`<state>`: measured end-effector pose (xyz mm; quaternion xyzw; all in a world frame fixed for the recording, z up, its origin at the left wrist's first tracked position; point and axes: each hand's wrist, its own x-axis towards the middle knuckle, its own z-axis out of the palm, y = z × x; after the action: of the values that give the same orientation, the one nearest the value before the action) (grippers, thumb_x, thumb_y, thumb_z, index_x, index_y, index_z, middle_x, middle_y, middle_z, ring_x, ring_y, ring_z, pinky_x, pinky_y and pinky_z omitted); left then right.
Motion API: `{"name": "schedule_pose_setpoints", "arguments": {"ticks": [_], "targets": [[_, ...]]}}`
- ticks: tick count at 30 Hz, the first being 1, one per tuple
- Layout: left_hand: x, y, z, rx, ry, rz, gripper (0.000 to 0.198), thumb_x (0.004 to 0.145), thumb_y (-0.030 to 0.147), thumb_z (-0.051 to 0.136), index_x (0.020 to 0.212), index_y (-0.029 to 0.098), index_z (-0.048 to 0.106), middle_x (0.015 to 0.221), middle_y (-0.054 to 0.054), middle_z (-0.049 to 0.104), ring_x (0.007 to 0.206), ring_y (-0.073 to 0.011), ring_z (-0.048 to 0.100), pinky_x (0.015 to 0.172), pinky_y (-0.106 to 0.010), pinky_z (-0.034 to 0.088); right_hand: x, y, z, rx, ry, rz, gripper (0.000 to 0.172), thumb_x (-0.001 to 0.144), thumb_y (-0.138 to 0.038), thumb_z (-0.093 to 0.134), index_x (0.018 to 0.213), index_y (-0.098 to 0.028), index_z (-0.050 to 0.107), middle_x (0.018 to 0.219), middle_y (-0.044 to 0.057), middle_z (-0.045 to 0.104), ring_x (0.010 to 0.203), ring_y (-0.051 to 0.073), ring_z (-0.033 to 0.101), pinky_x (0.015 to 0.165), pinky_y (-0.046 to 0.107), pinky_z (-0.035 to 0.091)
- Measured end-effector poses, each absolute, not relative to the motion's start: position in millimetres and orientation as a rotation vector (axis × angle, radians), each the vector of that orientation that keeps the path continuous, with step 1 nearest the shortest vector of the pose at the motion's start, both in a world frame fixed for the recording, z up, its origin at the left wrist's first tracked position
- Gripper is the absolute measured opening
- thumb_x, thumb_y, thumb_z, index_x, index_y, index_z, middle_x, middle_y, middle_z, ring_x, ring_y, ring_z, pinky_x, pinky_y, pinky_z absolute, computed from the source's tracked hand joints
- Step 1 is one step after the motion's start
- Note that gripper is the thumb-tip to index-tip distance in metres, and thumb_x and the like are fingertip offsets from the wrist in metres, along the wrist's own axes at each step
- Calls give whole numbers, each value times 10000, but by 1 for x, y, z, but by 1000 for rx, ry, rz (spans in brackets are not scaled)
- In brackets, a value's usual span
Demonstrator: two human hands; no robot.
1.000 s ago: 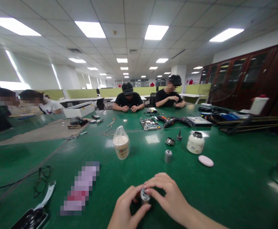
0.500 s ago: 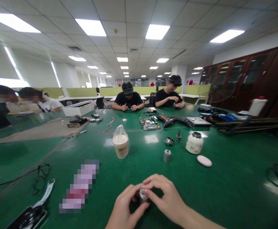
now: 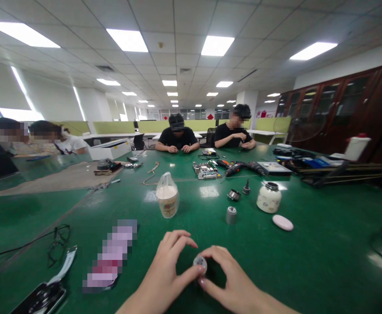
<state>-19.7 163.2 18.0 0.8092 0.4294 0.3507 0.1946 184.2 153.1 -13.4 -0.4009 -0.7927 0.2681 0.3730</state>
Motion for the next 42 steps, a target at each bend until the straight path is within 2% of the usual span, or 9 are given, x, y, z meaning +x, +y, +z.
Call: {"name": "schedule_pose_setpoints", "arguments": {"ticks": [4,11,17,21,26,30,33,37,42], "targets": [[-14,167,14,2229,1352,960,126,773,392,686,802,279,733,1148,-69,575,1131,-282,479,982,-488,402,184,153,-14,-1060,-2025,663,288,770,-243,654,1051,-248,593,1062,44,638,1023,224,563,917,363,444],[-11,165,16,2229,1341,992,73,768,343,701,791,326,768,1107,-54,615,1088,-265,499,953,-453,422,184,154,-16,-1063,-2041,660,304,760,-238,665,1055,-242,590,1067,44,643,1032,222,565,925,368,436],[-31,182,13,2141,1508,1162,209,841,418,610,905,294,764,860,-43,650,882,-217,561,811,-358,459,184,157,-17,-1078,-2065,667,275,766,-251,661,1035,-244,602,1060,43,648,1025,229,568,925,376,433],[-49,197,-13,2112,1682,991,295,814,486,610,864,249,779,756,-54,629,807,-225,553,742,-349,443,185,156,-14,-1094,-2076,684,269,776,-259,655,1040,-244,607,1062,36,649,1029,224,568,931,371,429],[-52,202,-24,2099,1710,909,300,813,491,602,858,253,779,744,-58,645,817,-237,548,735,-337,423,185,153,-12,-1129,-2054,707,287,768,-266,674,1048,-247,611,1076,25,646,1042,214,559,942,357,417],[-41,190,-5,2097,1624,1071,261,836,449,593,875,258,766,761,-45,673,803,-224,569,736,-328,436,185,153,-14,-1119,-2053,705,284,772,-253,673,1049,-260,607,1070,10,642,1030,202,555,932,344,414],[-24,170,9,2111,1405,1142,208,855,395,594,874,264,754,881,-30,719,874,-204,607,781,-300,452,185,155,-17,-1105,-2061,693,269,773,-237,670,1032,-256,603,1040,5,642,1008,198,554,914,335,417],[-6,151,10,2058,1320,1032,165,867,347,596,919,292,743,876,17,747,784,-161,653,676,-242,460,184,156,-17,-1064,-2078,687,222,786,-222,655,1000,-248,603,986,-3,642,969,187,561,889,322,420],[-5,148,2,2163,1306,1062,138,863,308,609,935,299,727,940,32,750,857,-160,674,757,-245,483,184,156,-15,-1049,-2076,700,198,790,-217,654,979,-250,604,972,-10,645,958,182,567,875,315,420]]}}
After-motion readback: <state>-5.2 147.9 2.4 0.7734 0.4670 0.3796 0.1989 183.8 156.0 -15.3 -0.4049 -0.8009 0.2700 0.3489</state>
